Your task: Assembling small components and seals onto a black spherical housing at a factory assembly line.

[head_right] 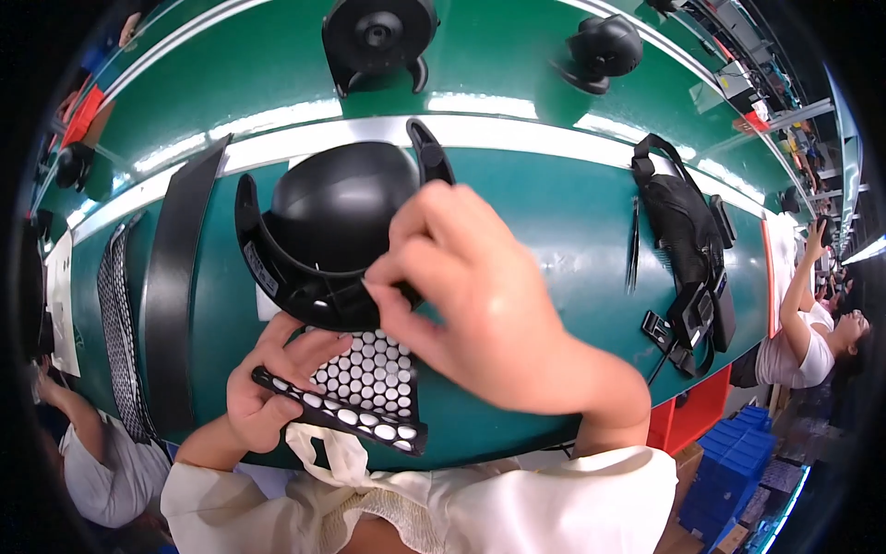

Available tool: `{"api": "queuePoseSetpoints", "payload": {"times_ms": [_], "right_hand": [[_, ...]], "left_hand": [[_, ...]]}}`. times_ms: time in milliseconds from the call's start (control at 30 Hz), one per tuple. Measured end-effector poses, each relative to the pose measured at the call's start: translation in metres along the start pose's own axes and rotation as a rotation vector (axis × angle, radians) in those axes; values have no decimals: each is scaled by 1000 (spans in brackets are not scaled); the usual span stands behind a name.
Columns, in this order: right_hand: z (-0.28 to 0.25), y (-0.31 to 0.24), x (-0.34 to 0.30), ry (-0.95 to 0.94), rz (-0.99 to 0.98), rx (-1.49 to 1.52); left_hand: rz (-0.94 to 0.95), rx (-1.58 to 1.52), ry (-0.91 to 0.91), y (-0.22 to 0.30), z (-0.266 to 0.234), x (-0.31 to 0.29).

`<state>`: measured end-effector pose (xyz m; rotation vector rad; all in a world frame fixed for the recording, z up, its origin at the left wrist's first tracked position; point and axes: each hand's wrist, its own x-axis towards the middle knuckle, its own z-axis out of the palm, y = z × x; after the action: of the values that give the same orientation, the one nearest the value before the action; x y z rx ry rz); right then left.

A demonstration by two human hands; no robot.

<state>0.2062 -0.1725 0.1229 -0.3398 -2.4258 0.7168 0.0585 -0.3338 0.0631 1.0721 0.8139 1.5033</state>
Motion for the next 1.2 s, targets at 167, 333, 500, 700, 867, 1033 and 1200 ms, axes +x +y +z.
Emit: {"api": "queuePoseSetpoints", "payload": {"times_ms": [167,333,500,700,867,1033,1200], "right_hand": [[3,-18,-17,-93,-530,-670],[6,-26,-30,-249,-458,-715],[-24,-8,-13,-318,-186,-230],[-40,15,7,-331,-157,106],[-74,116,55,337,185,146],[-146,316,60,768,736,-544],[-135,337,55,959,813,-122]], "left_hand": [[-15,32,21,-4,0,-6],[-3,37,73,-1,7,-9],[-72,127,124,1,10,-8],[-88,330,321,2,13,-11],[-175,264,409,1,6,-9],[-188,225,350,-4,9,-10],[-162,298,308,-9,5,-17]]}}
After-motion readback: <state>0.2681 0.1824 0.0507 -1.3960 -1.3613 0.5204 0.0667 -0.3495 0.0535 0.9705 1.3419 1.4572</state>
